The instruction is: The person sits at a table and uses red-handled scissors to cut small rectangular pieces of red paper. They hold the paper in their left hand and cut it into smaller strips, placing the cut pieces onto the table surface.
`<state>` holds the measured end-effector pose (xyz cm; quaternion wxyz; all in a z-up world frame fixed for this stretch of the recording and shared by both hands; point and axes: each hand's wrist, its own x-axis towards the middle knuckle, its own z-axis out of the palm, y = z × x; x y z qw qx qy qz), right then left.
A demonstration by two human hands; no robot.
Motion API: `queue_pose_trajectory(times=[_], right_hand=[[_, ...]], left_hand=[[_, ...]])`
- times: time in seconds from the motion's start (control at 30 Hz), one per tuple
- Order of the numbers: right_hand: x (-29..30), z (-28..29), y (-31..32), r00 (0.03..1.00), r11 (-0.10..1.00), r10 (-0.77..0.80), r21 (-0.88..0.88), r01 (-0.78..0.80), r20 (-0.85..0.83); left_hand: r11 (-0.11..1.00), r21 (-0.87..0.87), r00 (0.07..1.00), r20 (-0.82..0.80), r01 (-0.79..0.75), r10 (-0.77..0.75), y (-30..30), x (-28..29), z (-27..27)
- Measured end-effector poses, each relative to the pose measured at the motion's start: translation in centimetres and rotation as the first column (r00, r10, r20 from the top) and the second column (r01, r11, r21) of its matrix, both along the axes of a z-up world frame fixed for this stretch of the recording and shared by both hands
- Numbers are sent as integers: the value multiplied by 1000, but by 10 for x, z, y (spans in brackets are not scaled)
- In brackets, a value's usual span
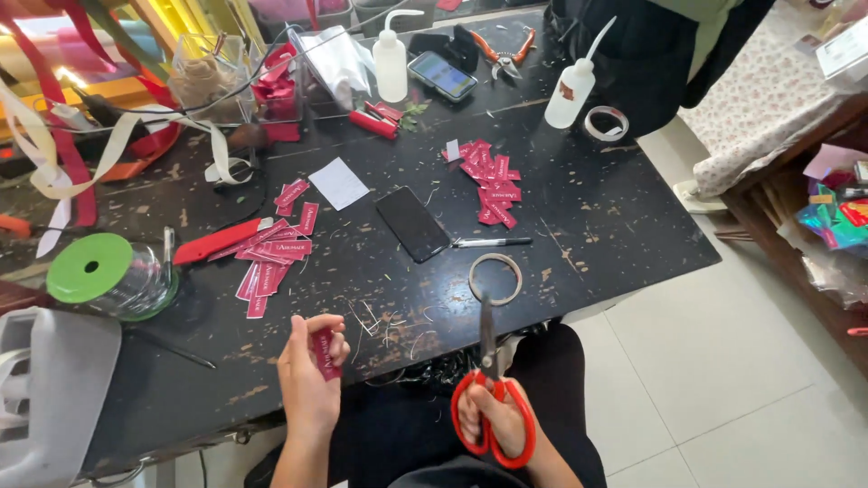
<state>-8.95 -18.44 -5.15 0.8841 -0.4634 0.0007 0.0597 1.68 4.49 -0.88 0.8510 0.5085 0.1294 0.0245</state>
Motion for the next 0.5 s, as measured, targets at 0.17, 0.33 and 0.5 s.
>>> queue_pose_trajectory(times=[0.17,0.33,0.5], right_hand=[[18,56,26,988,693,-154,-716,90,-24],[17,35,56,963,607,-250,-758,238,102],[18,26,41,922,515,-388,-833,204,-14]], left_hand=[[966,-245,997,-25,-78,74,-43,-22,-30],[977,-183,993,-52,-111,103,-79,-49,-29],[963,-267,997,51,-38,54,-78,-60,-40]])
